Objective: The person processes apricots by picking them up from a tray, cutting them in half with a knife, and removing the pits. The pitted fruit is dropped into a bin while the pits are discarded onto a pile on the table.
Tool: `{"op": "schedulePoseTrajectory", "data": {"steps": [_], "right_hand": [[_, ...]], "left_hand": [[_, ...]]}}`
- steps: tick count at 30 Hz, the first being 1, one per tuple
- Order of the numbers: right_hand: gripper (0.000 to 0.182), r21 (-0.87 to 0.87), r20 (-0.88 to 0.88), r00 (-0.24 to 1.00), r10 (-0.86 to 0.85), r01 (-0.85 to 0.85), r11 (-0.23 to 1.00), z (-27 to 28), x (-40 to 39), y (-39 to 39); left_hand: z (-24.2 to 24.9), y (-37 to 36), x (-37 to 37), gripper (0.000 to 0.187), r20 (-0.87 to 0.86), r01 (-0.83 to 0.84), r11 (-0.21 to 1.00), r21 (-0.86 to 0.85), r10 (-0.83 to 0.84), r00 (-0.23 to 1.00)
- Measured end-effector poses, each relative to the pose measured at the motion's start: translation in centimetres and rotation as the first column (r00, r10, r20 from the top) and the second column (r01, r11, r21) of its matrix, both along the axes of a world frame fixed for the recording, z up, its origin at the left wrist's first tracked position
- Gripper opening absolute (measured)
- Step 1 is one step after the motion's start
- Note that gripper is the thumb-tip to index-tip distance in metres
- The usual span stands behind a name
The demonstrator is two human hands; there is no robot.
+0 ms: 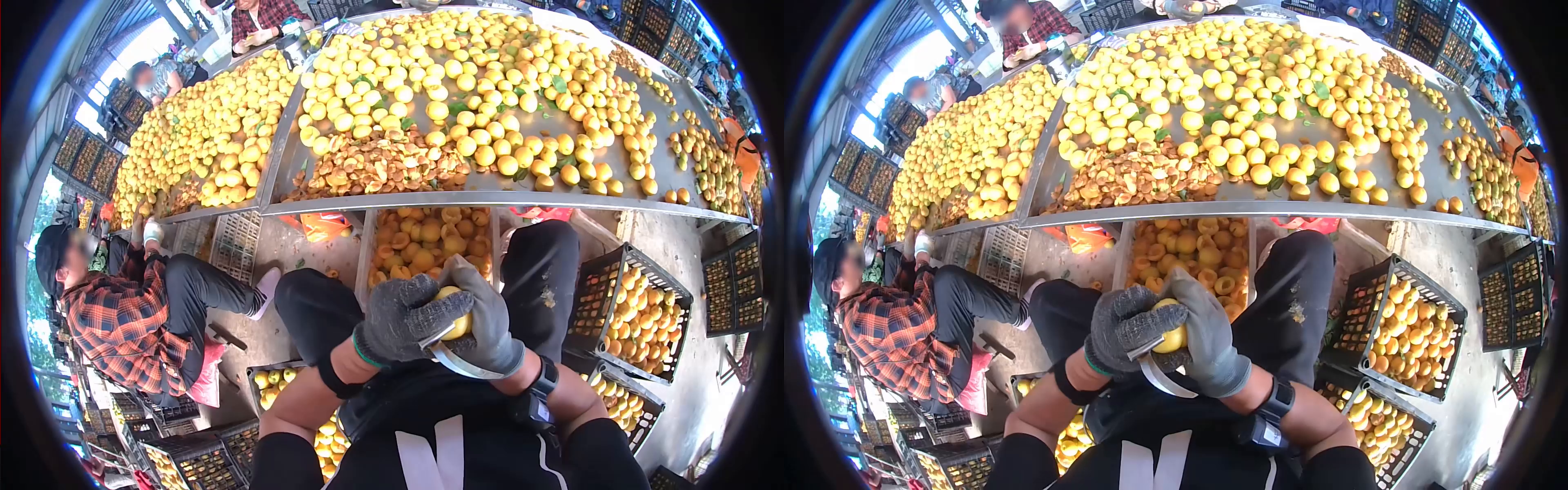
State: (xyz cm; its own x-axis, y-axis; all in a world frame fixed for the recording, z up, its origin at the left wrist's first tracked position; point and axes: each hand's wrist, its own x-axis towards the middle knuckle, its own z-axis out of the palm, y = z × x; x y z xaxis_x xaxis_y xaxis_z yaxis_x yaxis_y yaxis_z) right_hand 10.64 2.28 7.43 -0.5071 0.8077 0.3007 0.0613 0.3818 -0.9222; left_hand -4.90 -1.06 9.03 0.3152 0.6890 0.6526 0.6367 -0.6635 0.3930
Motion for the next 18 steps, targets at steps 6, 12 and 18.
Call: {"op": "schedulePoseTrajectory", "data": {"steps": [6,12,18], "right_hand": [[0.024,-0.026,-0.045,0.975,-0.22,0.219,0.975,-0.6,-1.0,-0.7],[0.023,0.11,-0.041,0.942,-0.332,0.335,0.936,-1.3,-1.1,-0.2],[0.018,0.474,-0.204,0.914,-0.35,0.405,0.782,0.0,-1.5,1.0]], "left_hand": [[-0.8,-0.8,1.6,0.048,0.168,-0.091,0.983,-0.162,0.118,0.979],[-1.4,-1.5,3.9,0.036,0.344,-0.205,0.96,-0.191,0.261,0.902],[-1.2,-1.5,5.2,0.027,0.61,-0.194,0.906,-0.376,0.4,0.684]]}}
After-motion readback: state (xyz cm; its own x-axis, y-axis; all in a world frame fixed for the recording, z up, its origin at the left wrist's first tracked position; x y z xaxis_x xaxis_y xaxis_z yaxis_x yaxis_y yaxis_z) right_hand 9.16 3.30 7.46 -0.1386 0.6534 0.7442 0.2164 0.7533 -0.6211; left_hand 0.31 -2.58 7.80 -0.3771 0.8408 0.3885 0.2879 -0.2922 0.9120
